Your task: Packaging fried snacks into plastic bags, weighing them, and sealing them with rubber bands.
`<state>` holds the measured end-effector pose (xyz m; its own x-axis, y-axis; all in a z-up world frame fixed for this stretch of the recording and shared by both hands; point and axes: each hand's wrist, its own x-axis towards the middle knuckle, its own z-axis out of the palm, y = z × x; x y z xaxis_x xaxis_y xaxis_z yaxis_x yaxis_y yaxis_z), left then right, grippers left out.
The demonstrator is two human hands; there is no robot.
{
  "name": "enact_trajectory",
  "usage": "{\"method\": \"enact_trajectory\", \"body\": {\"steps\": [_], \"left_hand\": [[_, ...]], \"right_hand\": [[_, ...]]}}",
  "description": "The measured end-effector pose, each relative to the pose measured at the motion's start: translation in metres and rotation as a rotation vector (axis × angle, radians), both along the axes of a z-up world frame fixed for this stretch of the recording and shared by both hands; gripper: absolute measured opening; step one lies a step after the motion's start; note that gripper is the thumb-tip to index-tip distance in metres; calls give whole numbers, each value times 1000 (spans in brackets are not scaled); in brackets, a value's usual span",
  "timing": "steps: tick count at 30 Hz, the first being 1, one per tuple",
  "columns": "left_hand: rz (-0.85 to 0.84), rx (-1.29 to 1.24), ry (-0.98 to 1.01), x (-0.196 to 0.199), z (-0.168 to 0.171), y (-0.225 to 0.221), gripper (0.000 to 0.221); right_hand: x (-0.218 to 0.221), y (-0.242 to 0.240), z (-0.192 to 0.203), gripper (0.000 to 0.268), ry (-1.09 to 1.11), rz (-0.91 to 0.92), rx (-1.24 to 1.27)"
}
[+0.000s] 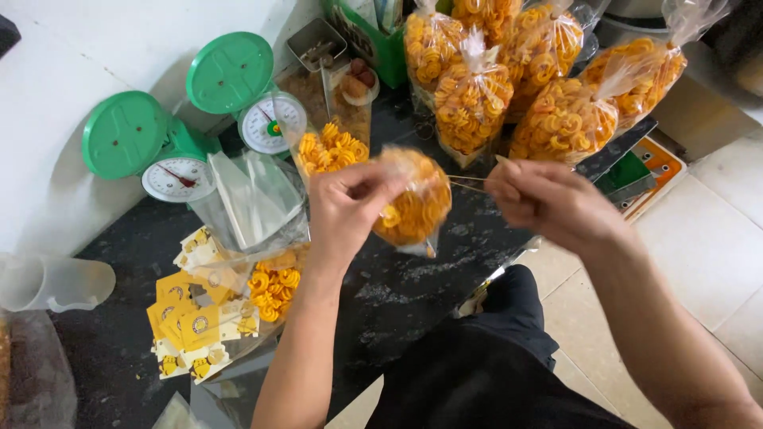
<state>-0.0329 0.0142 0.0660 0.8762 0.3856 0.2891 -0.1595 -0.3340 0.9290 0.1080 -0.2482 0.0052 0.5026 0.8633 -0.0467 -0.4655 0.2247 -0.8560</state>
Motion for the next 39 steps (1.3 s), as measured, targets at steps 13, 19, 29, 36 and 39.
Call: {"method": "enact_trajectory", "body": {"steps": [13, 19, 29, 36, 39], "left_hand": [[-370, -269, -84, -31, 96, -51, 14], [-71, 35, 124, -57, 92, -57, 14], [58, -199, -207, -10, 83, -150, 16], [-23, 16, -122, -49, 114, -192, 17], [253, 26, 13, -57, 100, -192, 17]], "right_hand": [[-50, 91, 3, 20, 579, 680, 572], [28, 94, 34, 19, 292, 434, 339], [-65, -25, 51, 27, 260, 476, 415], [37, 21, 29, 26, -95, 473, 460], [24, 9, 74, 27, -245, 481, 462]]}}
